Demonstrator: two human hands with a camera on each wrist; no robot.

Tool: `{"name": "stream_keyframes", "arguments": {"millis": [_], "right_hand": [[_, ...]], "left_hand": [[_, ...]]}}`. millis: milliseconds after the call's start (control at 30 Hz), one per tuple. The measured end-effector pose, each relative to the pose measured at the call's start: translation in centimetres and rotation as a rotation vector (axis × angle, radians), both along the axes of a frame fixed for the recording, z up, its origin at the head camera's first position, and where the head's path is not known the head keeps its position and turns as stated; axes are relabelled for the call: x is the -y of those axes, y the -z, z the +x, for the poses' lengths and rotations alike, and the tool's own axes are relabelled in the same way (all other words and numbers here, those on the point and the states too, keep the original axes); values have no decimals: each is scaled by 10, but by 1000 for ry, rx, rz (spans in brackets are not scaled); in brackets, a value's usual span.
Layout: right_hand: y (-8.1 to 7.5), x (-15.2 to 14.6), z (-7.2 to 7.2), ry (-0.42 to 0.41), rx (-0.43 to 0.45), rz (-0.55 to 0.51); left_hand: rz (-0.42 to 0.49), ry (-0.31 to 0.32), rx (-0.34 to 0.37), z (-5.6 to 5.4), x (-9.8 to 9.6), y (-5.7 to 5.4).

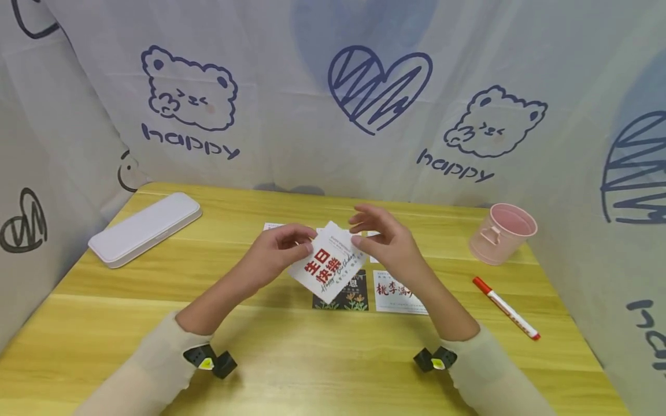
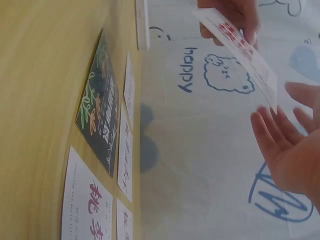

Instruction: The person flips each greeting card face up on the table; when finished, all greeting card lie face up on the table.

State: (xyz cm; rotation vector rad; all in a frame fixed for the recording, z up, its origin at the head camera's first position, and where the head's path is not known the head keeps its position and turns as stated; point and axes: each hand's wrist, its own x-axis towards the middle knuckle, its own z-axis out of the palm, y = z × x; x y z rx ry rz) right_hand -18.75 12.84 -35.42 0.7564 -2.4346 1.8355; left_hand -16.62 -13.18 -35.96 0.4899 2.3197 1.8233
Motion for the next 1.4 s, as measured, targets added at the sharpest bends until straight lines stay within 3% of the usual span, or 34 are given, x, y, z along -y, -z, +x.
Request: {"name": "stream_keyframes", "arguments": {"millis": [100,200,500,733,867,1000,1133,1400], "right_hand": [[-1,5,2,-52,-22,157],[1,13,2,-70,10,220],[29,41,-18,-57,109,171],[46,71,-34,-119,129,379],[55,84,-42,-141,118,542],[66,90,-48,-158,63,691],[75,92,-52,-153,-46,800],[79,90,-49,-139,-146,877]], "left_hand": [[-66,64,-39,0,-3,2],[-104,88,-56,0,2,2],[-194,-47,54,0,56,15],[-249,-85,112,-17,86,32],[-330,-62,143,-28,95,47],[-440,-12,105,-36,98,60],[-526,19,58,-41,95,67],[-638,50,23,-48,87,72]]}}
